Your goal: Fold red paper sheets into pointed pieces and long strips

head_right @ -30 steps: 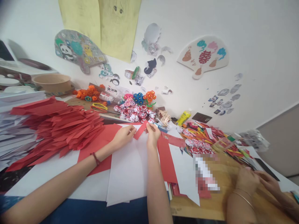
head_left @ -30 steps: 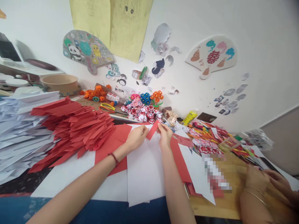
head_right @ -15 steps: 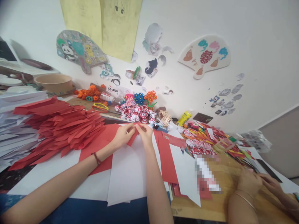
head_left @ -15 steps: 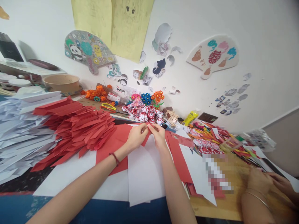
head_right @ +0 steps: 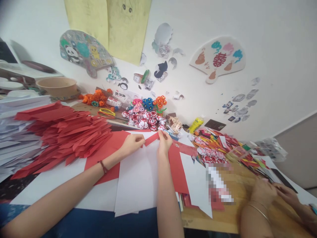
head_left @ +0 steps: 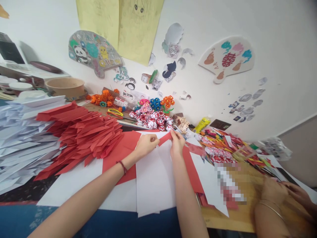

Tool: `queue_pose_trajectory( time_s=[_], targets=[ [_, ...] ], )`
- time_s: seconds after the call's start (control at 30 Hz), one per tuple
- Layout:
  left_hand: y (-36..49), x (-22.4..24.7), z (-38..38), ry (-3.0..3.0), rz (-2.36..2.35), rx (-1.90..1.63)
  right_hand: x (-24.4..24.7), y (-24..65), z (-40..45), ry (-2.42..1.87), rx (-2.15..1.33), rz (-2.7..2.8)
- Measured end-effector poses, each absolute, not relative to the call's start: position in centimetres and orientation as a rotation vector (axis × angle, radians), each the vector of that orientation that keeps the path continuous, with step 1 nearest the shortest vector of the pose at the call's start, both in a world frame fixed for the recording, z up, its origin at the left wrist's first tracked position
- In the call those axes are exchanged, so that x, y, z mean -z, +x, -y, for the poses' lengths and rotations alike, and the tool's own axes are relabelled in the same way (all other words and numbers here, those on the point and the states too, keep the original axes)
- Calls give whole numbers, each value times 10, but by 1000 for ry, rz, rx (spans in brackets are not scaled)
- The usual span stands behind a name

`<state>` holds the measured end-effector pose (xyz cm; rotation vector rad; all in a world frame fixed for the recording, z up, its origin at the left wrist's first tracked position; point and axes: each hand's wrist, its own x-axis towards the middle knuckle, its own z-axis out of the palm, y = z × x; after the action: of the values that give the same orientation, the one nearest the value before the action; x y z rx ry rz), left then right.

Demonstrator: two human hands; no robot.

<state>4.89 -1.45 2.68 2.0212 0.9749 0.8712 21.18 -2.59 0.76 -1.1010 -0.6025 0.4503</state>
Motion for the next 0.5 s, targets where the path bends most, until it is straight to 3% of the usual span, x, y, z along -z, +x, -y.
queue_pose_trajectory(
  time_s=[0.3,0.5],
  targets=[
    [44,-30,13,2085,-1168,-841,-1,228,26,-1118,-231,339],
    [45,-31,23,2271,-1079,-984,-7,204,30,-1239,-312,615]
  ],
)
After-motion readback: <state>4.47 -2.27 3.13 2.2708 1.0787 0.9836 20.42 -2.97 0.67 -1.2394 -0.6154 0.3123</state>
